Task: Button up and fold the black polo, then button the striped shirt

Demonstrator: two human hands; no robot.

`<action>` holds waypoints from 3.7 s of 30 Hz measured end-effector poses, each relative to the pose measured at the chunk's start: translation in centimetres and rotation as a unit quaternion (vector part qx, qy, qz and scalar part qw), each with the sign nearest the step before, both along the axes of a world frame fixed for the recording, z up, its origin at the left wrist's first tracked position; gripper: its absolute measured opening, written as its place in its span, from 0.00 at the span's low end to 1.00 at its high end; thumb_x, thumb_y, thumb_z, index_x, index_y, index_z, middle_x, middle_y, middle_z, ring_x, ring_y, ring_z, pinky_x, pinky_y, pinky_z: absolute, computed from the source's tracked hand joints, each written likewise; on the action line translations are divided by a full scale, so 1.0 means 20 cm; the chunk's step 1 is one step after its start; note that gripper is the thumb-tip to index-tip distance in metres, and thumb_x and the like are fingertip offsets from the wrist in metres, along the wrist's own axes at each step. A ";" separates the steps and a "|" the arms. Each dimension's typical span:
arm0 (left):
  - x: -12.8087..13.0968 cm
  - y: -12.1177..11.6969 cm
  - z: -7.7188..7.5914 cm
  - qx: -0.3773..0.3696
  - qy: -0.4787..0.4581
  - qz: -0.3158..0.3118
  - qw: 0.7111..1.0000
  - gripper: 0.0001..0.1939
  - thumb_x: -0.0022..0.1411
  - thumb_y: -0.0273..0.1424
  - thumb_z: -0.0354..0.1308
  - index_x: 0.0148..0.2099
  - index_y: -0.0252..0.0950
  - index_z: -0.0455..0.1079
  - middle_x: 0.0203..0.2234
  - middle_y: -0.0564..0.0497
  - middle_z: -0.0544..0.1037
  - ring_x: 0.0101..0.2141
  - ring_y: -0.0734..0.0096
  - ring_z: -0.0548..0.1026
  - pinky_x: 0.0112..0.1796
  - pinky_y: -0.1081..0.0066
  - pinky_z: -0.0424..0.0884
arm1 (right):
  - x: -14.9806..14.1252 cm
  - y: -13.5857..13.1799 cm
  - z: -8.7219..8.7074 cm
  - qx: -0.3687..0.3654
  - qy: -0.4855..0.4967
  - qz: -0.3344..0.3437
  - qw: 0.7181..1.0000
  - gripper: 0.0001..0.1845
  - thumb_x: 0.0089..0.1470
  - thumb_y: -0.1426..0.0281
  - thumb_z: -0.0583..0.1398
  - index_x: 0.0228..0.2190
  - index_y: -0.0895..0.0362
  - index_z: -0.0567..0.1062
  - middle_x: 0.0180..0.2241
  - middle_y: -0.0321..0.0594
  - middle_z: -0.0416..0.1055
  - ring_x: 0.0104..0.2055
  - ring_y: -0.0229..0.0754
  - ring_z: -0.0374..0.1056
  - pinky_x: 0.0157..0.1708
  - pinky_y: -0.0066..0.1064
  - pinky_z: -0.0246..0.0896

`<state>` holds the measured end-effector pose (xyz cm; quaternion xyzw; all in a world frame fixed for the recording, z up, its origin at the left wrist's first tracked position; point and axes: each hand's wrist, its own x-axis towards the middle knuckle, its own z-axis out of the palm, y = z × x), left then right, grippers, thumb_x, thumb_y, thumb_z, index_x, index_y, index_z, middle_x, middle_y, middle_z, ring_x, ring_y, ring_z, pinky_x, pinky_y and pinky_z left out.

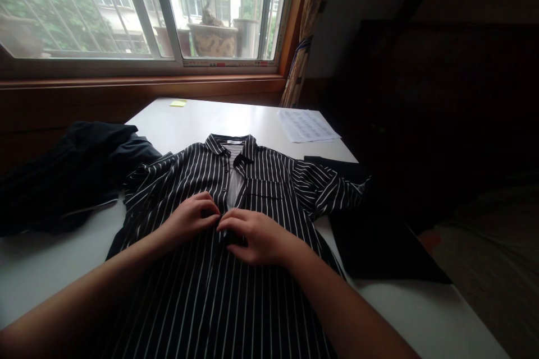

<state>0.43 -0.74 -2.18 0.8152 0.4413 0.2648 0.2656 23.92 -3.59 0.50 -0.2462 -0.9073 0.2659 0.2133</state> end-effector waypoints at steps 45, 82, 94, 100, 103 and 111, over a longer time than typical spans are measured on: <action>0.00 0.02 -0.03 0.032 0.021 0.012 0.999 0.02 0.59 0.29 0.63 0.33 0.40 0.77 0.33 0.52 0.75 0.39 0.65 0.71 0.45 0.63 0.65 | -0.04 -0.04 -0.09 0.162 -0.058 0.080 0.982 0.08 0.62 0.72 0.57 0.33 0.54 0.76 0.34 0.35 0.74 0.34 0.36 0.69 0.35 0.31 0.61; -0.03 0.04 -0.02 0.050 0.013 0.038 0.998 0.03 0.60 0.29 0.62 0.33 0.39 0.76 0.33 0.51 0.74 0.38 0.65 0.71 0.44 0.63 0.67 | 0.00 -0.02 0.00 0.064 -0.025 0.040 0.997 0.06 0.53 0.78 0.60 0.33 0.58 0.75 0.39 0.42 0.72 0.41 0.41 0.65 0.43 0.35 0.65; -0.09 0.14 -0.05 0.069 -0.003 0.076 0.995 0.05 0.60 0.31 0.60 0.33 0.39 0.76 0.33 0.50 0.74 0.38 0.64 0.73 0.45 0.63 0.69 | 0.02 0.06 -0.05 0.049 -0.002 0.014 0.999 0.07 0.51 0.79 0.61 0.32 0.56 0.73 0.41 0.42 0.73 0.44 0.42 0.66 0.48 0.39 0.65; -0.11 0.26 -0.07 0.070 -0.012 0.086 0.994 0.07 0.59 0.33 0.59 0.32 0.38 0.77 0.34 0.50 0.75 0.38 0.64 0.73 0.45 0.63 0.69 | 0.05 0.14 -0.06 0.078 -0.005 -0.023 0.997 0.07 0.52 0.80 0.60 0.32 0.57 0.73 0.40 0.43 0.73 0.44 0.42 0.67 0.46 0.37 0.66; -0.12 0.34 -0.06 0.071 -0.012 0.089 0.993 0.07 0.59 0.33 0.59 0.33 0.37 0.78 0.33 0.50 0.75 0.37 0.65 0.74 0.44 0.63 0.70 | 0.08 0.19 -0.06 0.098 -0.024 -0.050 0.994 0.06 0.53 0.79 0.60 0.32 0.57 0.73 0.41 0.43 0.73 0.44 0.42 0.67 0.46 0.36 0.66; -0.14 0.62 0.03 0.105 0.012 0.152 0.983 0.10 0.58 0.35 0.58 0.34 0.36 0.78 0.34 0.49 0.74 0.36 0.65 0.73 0.43 0.65 0.71 | 0.19 0.38 0.00 0.205 -0.114 -0.199 0.952 0.04 0.55 0.77 0.60 0.32 0.57 0.74 0.39 0.44 0.72 0.43 0.45 0.65 0.48 0.41 0.64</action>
